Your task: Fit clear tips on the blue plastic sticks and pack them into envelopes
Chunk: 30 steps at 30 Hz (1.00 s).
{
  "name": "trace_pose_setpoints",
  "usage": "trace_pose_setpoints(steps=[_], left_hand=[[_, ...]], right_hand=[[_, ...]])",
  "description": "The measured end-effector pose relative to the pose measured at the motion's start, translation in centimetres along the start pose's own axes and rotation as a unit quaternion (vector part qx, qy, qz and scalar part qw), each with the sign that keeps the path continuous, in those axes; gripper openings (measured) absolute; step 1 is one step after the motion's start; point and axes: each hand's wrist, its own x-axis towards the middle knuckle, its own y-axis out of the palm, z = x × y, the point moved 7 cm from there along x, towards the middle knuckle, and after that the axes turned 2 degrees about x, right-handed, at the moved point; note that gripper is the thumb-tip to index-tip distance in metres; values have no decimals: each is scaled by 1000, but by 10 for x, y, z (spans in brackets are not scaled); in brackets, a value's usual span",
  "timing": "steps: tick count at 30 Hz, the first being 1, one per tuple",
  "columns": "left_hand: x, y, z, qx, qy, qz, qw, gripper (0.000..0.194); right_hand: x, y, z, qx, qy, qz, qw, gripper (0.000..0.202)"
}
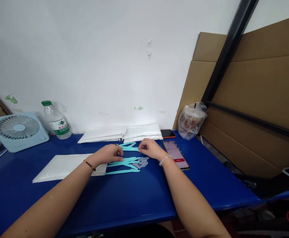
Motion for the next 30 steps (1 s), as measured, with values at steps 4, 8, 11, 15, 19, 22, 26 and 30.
trace_pose_setpoints(steps=[4, 8, 11, 15, 19, 22, 26, 30], left_hand=[[3, 10, 3, -32, -31, 29, 999, 21], [4, 13, 3, -61, -39, 36, 997, 20], [2, 13, 3, -86, -42, 46, 994, 27], [1, 12, 1, -72, -38, 47, 996, 27], [1, 10, 1, -55, -38, 31, 997, 21], [2, 8, 5, -84, -32, 26, 996, 23], [4, 4, 17, -135, -47, 6, 990, 29], [4, -2, 24, -183, -58, -12, 981, 36]], right_hand=[[-8, 11, 8, 16, 4, 112, 994, 18], [-11, 17, 9, 3, 4, 156, 988, 14], [-11, 17, 9, -5, 1, 157, 988, 10], [-12, 14, 6, -8, 17, 160, 987, 6], [-14, 6, 6, 55, 54, 153, 985, 8], [-12, -4, 7, 129, 70, 115, 982, 11], [-7, -17, 1, 189, 79, 9, 979, 22], [-3, -15, -14, 320, 119, -52, 938, 35]])
